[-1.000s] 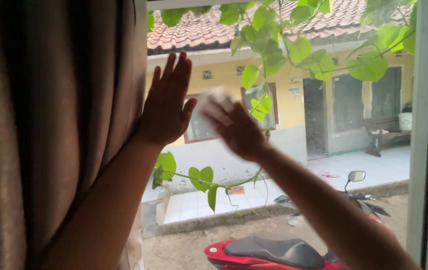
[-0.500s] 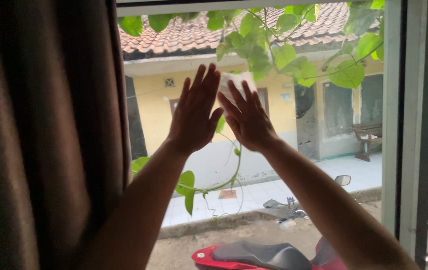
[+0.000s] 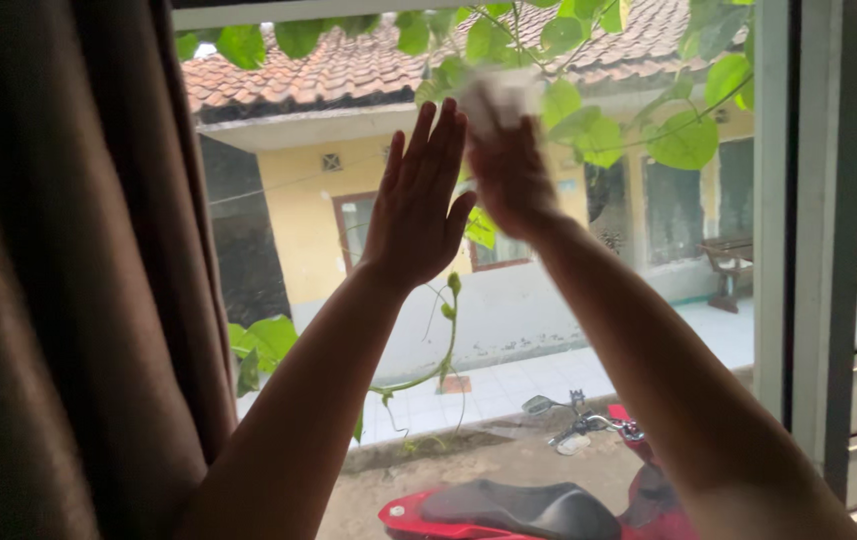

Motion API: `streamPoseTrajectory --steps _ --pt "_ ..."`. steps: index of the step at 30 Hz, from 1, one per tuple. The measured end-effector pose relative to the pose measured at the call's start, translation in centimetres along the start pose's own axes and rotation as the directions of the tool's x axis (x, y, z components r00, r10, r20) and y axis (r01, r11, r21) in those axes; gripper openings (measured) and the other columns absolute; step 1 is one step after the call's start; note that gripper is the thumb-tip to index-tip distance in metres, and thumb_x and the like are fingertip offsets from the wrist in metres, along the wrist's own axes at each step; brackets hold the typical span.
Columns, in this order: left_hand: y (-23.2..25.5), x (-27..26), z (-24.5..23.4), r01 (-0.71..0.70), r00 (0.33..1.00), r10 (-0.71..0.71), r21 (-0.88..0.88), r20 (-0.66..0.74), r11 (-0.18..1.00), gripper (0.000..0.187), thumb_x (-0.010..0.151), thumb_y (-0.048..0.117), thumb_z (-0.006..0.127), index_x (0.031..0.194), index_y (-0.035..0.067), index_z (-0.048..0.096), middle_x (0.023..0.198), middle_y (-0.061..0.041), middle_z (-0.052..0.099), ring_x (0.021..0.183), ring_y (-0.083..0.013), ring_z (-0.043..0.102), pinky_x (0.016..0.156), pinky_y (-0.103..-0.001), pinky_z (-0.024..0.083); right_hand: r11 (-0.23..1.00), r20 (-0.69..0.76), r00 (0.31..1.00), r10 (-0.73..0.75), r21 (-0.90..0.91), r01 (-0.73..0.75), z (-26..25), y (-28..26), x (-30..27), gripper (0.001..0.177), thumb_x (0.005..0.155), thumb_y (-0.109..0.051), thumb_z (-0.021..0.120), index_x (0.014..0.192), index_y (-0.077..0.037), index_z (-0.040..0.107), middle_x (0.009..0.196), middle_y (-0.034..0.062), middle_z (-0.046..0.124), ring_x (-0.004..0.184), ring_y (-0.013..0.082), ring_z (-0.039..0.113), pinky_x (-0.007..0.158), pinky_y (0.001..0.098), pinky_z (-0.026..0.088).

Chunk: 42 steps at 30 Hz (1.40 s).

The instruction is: The person sprays a window with a cleaning solution and wipes it with a white cloth. They clean the main glass pane and the metal security bars, moving the cloth in circular and vertical motions. The person repeatedly sprays and wipes different sections of the window to remove dirt and streaks.

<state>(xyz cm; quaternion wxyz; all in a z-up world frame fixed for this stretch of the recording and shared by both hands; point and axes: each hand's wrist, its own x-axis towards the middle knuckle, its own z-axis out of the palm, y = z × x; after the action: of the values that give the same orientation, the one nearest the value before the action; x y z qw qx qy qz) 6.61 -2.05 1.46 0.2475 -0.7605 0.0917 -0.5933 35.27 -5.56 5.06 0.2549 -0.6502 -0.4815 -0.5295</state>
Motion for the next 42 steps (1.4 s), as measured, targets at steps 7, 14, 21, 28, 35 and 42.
streamPoseTrajectory --steps 7,14,21,28,35,42 --pt "-0.4 1.8 1.3 0.035 0.998 -0.035 0.009 0.047 0.999 0.085 0.110 0.029 0.064 0.176 0.005 0.018 0.185 -0.014 0.017 0.173 -0.0304 0.011 0.142 -0.053 0.011 0.970 -0.196 0.950 0.244 0.047 -0.239 -4.7 6.6 0.9 0.060 0.124 -0.022 0.041 0.177 -0.004 0.019 0.185 0.0226 0.014 0.171 0.0387 0.010 0.140 0.0547 0.009" --pt "-1.7 1.9 0.8 0.003 0.999 -0.004 -0.016 -0.035 1.000 0.086 0.111 0.030 0.067 0.177 0.004 0.017 0.185 -0.014 0.016 0.173 -0.0307 0.011 0.142 -0.054 0.011 0.828 0.006 0.891 0.454 0.366 -0.424 -8.2 -1.9 3.0 0.082 0.107 -0.013 0.033 0.184 -0.017 0.005 0.173 0.0315 0.029 0.153 0.0512 0.035 0.128 0.0570 0.032" --pt "-2.2 1.4 0.3 -0.006 0.997 0.003 -0.036 -0.078 0.999 0.085 0.111 0.029 0.067 0.177 0.005 0.018 0.186 -0.013 0.016 0.174 -0.0301 0.010 0.143 -0.054 0.011 0.984 -0.176 0.968 -0.178 -0.043 0.174 -7.9 -7.3 6.4 0.074 0.101 -0.017 0.060 0.169 -0.011 0.033 0.176 0.0278 0.024 0.160 0.0499 0.017 0.127 0.0593 0.015" --pt "-1.9 1.7 0.9 0.022 1.000 -0.023 0.050 0.011 0.999 0.083 0.112 0.029 0.066 0.176 0.002 0.020 0.185 -0.015 0.017 0.173 -0.0296 0.010 0.142 -0.051 0.010 0.999 -0.207 0.977 -0.047 -0.014 0.045 -6.6 -5.1 6.2 0.064 0.108 -0.019 0.052 0.170 -0.014 0.040 0.178 0.0211 0.023 0.162 0.0494 0.017 0.129 0.0599 0.018" --pt "-0.5 3.8 -0.2 0.039 0.999 -0.041 0.118 0.015 0.992 0.084 0.108 0.029 0.068 0.174 0.002 0.023 0.183 -0.013 0.020 0.172 -0.0289 0.013 0.141 -0.052 0.012 0.959 -0.269 0.927 -0.261 0.033 0.280 -9.2 -4.8 7.8 0.054 0.116 -0.020 0.051 0.170 -0.015 0.049 0.179 0.0152 0.027 0.160 0.0479 0.027 0.128 0.0586 0.028" --pt "0.6 4.3 1.3 0.040 0.999 -0.038 0.173 -0.014 0.984 0.081 0.110 0.030 0.065 0.174 0.001 0.023 0.183 -0.017 0.020 0.172 -0.0325 0.015 0.140 -0.053 0.014 0.986 -0.095 0.982 0.166 0.008 -0.166 -10.9 7.1 6.6 0.071 0.112 -0.001 0.042 0.180 -0.005 0.021 0.190 0.0175 0.015 0.147 0.0464 0.048 0.124 0.0585 0.042"
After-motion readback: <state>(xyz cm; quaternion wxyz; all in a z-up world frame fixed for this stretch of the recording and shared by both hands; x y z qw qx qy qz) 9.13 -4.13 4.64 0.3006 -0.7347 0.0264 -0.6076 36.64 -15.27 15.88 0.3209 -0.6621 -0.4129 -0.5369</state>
